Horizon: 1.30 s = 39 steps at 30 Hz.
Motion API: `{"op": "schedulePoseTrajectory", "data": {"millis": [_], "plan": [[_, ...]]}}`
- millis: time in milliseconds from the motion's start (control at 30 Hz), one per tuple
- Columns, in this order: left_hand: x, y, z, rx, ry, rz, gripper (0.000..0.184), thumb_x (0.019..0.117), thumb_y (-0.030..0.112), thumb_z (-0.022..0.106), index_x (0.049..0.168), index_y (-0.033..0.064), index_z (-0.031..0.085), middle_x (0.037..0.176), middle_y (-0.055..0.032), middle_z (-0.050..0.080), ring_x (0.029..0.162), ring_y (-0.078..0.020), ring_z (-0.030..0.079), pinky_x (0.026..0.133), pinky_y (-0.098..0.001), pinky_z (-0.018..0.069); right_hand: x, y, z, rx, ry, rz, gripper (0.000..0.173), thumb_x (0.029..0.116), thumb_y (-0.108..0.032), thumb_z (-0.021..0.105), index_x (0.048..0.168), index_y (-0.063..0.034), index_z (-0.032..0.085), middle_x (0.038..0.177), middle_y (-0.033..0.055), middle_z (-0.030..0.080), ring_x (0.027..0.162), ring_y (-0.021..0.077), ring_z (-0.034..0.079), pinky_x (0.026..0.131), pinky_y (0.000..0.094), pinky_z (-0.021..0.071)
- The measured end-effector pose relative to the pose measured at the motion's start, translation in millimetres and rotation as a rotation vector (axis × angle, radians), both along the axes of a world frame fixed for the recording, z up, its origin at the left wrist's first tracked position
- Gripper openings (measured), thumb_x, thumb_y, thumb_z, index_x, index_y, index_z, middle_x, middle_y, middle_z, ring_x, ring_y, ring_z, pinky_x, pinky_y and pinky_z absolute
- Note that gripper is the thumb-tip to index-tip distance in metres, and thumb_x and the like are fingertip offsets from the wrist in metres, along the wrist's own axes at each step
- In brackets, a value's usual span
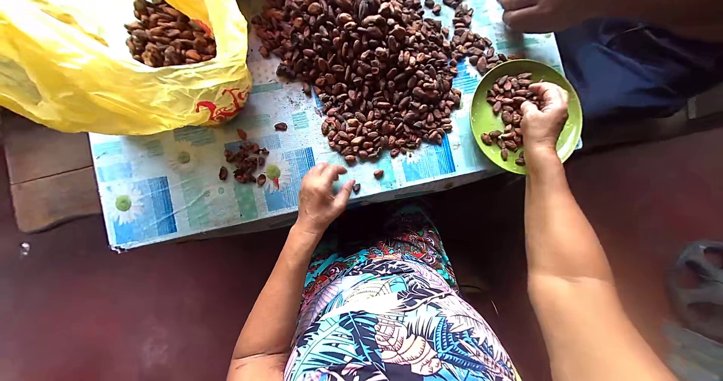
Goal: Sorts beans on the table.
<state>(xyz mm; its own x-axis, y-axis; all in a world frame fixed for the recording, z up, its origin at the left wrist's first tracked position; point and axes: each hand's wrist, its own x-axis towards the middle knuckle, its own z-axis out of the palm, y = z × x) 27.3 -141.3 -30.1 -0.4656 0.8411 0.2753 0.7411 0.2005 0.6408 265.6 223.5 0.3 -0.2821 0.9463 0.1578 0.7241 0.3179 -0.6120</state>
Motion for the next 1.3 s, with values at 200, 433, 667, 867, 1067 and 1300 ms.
{"op": "schedulePoseTrajectory", "data": {"millis": [200,433,667,867,1067,1300], "plan": [[21,5,10,-0.143,0.072,-0.097,0.015,0.0934,0.005,0.069,0.105,-0.0042,0.072,0.096,-0.0238,0.068,0.091,-0.0421,0.069,0.08,-0.0573,0.0554,-45,-124,21,0.221,0.029,0.59,0.024,0.0951,0.003,0.056,0.113,0.0056,0.072,0.118,0.0292,0.066,0.111,0.041,0.065,0.096,0.0501,0.0542],[15,14,18,-0.317,0.148,0.062,0.015,0.0979,-0.004,0.058,0.108,-0.0087,0.068,0.108,-0.0297,0.063,0.103,-0.048,0.065,0.089,-0.0575,0.0544,-95,-220,-30,0.214,-0.082,0.854,0.02,0.0872,0.001,0.067,0.106,0.0005,0.075,0.096,0.0221,0.068,0.086,0.0386,0.07,0.069,0.0498,0.0577],[-2,17,10,-0.221,0.134,-0.016,0.011,0.0948,-0.006,0.059,0.101,-0.0103,0.067,0.103,-0.029,0.066,0.099,-0.0466,0.068,0.084,-0.0568,0.0564,-108,-200,-3,-0.023,-0.375,0.779,0.02,0.0945,-0.005,0.06,0.111,0.0037,0.068,0.102,0.0264,0.066,0.088,0.0433,0.07,0.07,0.0552,0.0567],[-17,17,4,-0.064,-0.059,0.001,0.019,0.0953,-0.002,0.06,0.11,-0.0077,0.071,0.104,-0.0266,0.069,0.094,-0.0398,0.07,0.085,-0.0526,0.0569,-105,-175,-6,-0.155,-0.084,0.644,0.021,0.091,-0.002,0.056,0.107,0.0072,0.066,0.097,0.0223,0.071,0.086,0.0361,0.071,0.073,0.0542,0.0561],[-18,37,12,-0.168,-0.068,0.072,0.024,0.098,0.001,0.061,0.12,-0.0006,0.072,0.115,-0.0279,0.067,0.105,-0.0443,0.068,0.088,-0.0586,0.0552,-103,-168,4,-1.092,0.781,0.245,0.029,0.0993,0.002,0.032,0.098,-0.0062,0.06,0.079,0.0006,0.068,0.061,0.0093,0.065,0.058,0.0265,0.0576],[-15,45,15,-0.276,-0.064,0.132,0.024,0.1002,0.006,0.059,0.119,0.0009,0.072,0.114,-0.0261,0.067,0.105,-0.0437,0.068,0.086,-0.0596,0.0541,-113,-181,-3,-0.012,-0.089,0.728,0.028,0.0888,-0.004,0.065,0.116,-0.001,0.072,0.104,0.0244,0.069,0.092,0.0416,0.07,0.075,0.0576,0.0553]]}}
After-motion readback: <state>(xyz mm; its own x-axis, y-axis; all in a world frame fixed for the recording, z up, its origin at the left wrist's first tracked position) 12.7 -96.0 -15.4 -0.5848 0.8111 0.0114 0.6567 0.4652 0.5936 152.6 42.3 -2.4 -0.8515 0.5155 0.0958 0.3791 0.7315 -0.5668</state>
